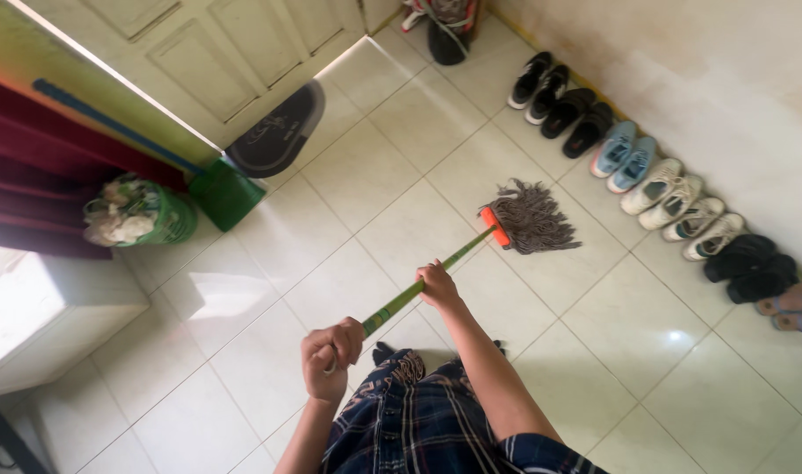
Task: The person mops the tiled floor of a room by hand, moving the mop head across the surface while maneuvering around shoes and furniture.
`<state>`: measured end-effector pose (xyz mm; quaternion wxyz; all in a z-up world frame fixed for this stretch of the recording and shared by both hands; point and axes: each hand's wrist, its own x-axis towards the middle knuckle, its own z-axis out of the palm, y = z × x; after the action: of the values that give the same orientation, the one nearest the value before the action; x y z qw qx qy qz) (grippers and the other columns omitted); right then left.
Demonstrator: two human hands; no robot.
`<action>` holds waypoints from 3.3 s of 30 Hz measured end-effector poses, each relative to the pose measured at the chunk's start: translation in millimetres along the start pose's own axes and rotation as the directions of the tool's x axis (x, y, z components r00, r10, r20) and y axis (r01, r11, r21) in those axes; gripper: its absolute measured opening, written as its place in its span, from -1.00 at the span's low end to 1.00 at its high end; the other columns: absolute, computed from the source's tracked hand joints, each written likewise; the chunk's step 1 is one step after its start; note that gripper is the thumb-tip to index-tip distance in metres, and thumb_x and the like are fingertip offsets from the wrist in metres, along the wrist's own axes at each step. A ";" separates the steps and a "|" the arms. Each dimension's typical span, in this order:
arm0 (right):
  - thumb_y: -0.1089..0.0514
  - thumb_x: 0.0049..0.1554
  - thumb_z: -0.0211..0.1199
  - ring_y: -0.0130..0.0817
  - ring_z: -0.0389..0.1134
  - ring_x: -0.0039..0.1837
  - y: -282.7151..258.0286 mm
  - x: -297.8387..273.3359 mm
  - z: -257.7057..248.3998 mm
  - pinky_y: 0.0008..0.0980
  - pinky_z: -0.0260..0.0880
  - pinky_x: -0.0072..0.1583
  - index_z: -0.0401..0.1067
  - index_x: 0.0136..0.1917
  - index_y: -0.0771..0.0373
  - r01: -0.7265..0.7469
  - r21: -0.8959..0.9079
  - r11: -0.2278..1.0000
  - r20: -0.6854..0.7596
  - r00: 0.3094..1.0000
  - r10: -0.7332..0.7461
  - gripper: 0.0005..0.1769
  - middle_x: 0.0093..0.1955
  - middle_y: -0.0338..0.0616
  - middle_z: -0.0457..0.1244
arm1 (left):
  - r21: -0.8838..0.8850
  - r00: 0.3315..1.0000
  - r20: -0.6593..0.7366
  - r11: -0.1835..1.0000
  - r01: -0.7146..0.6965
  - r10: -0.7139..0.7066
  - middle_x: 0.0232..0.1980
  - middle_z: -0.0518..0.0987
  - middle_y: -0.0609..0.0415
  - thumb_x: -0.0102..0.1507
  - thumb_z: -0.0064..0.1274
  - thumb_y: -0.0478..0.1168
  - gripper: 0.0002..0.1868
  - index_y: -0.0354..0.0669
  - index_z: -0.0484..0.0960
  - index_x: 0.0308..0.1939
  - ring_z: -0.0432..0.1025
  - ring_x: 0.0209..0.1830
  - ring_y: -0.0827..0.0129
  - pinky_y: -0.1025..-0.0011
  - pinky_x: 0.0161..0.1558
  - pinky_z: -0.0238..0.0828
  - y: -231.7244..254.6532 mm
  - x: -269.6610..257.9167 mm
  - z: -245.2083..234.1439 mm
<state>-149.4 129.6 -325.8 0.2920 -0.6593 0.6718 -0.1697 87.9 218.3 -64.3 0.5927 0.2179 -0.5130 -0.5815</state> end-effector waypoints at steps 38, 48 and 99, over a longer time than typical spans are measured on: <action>0.20 0.07 0.17 -0.23 0.35 0.24 123.4 194.5 -143.6 -0.10 0.44 0.13 0.48 -0.20 0.08 -0.022 -0.400 0.916 0.156 0.983 0.092 -0.92 0.00 -0.27 0.37 | 0.143 0.997 -0.049 0.988 0.063 -0.056 -0.54 0.38 0.10 0.35 -0.28 0.49 -0.21 -0.18 0.36 -0.51 0.38 -0.47 0.33 0.35 -0.21 0.39 -130.7 191.9 56.0; 0.22 0.08 0.19 -0.17 0.35 0.22 148.4 235.1 -182.9 -0.17 0.43 0.19 0.52 -0.21 0.12 0.060 -0.254 0.965 0.244 0.970 0.004 -0.90 -0.06 -0.18 0.37 | 0.100 0.996 -0.092 0.994 0.032 -0.023 -0.58 0.35 0.13 0.20 -0.28 -0.10 -0.70 -0.14 0.34 -0.57 0.23 -0.53 0.38 0.37 -0.25 0.31 -157.8 243.2 78.3; 0.24 0.00 0.17 -0.19 0.43 0.07 -84.1 388.2 -72.3 -0.16 0.45 0.06 0.46 -0.20 0.09 -0.024 -0.316 0.948 0.292 0.949 0.122 -0.91 -0.13 -0.19 0.37 | -0.077 0.989 -0.143 0.997 0.032 -0.043 -0.64 0.31 0.16 0.25 -0.16 0.03 -0.59 -0.06 0.32 -0.63 0.20 -0.59 0.44 0.39 -0.36 0.22 -94.4 333.8 -202.9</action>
<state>-112.3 -270.2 -283.8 0.2927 -0.6895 0.6604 0.0531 151.2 -176.6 -103.5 0.6249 0.2468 -0.4426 -0.5939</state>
